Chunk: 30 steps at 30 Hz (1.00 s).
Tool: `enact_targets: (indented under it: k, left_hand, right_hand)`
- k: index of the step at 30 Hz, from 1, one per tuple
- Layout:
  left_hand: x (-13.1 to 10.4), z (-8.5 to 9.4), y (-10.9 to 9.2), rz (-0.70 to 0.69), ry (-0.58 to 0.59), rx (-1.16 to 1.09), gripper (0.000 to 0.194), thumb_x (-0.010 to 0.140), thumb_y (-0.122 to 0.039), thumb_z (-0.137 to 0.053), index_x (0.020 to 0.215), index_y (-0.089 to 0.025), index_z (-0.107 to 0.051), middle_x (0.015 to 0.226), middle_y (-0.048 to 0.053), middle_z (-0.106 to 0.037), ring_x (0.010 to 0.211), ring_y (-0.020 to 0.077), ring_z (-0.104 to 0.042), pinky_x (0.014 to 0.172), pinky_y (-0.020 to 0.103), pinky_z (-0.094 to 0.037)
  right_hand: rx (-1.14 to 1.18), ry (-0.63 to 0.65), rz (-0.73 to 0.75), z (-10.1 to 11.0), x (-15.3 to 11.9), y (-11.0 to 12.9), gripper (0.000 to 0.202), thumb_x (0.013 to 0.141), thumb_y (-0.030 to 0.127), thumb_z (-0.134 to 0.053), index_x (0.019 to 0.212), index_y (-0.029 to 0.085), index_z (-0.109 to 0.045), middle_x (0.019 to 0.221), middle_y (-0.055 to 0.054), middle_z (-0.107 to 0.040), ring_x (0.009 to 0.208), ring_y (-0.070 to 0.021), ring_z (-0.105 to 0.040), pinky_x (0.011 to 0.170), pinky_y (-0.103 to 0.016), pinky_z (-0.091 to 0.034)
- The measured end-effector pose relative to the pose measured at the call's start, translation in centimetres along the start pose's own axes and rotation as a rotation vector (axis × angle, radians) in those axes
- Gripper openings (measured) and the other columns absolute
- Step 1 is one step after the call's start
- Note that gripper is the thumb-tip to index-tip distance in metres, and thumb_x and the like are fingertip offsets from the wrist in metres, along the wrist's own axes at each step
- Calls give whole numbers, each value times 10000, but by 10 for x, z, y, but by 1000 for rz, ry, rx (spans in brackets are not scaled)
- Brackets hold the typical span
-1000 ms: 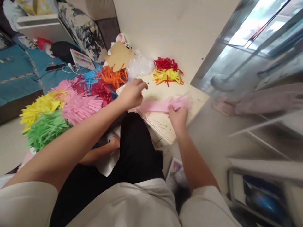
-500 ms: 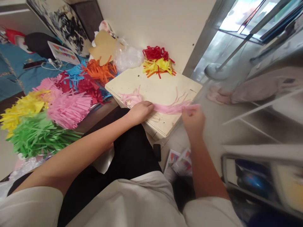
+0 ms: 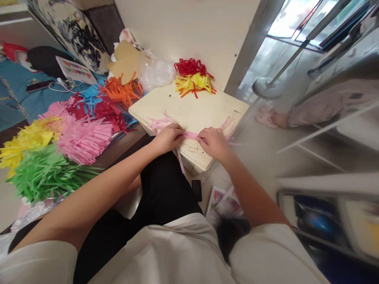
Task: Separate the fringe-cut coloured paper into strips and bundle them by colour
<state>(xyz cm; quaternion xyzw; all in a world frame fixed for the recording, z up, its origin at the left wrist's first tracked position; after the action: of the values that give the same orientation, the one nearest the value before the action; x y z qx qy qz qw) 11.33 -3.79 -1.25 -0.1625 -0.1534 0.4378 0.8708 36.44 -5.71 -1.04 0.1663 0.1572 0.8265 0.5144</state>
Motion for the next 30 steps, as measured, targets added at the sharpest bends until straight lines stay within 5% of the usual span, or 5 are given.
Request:
enact_targets:
  k: [11,20,30]
  left_hand:
    - [20,12,6,211,42,34,162,1060,-239,-694,980,-180,-821,1114,173,-823,1159,364,-736,1083,493,-595]
    - [20,16,3,410,45,19,199,1071,-357,-764,922,-224,-751,1109,139,-848,1289,405,-695,1159,586,-510]
    - [20,3,16,345,-57,43,220,1056,-322,-719,854,-235,-707,996,155,-835,1199,418,-695,1101,633,-554]
  right_hand:
    - [-122,-81,-292,-11,8,15,419,1134,367,-599,742,225,-557,1002,-136,-800,1102,-342,-655,981,-492,-338]
    - [-282,-52,-290,-15,2,16,399,1182,369,-516,862,209,-692,1113,-193,-773,1145,-378,-620,967,-518,-340]
    - [-260,-2,-270,-13,10,12,493,1209,369,-413,878,208,-741,1120,-214,-776,1188,-420,-633,1014,-590,-389]
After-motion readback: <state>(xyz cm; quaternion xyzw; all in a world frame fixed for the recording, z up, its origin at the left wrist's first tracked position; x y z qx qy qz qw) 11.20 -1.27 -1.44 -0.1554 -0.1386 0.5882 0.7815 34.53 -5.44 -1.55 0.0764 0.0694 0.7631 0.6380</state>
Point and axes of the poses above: each hand's wrist, its own x-axis towards the middle knuckle, its own z-axis out of the back of the hand, y = z × x, the point moved 1 cm from there along x, towards the middle knuckle
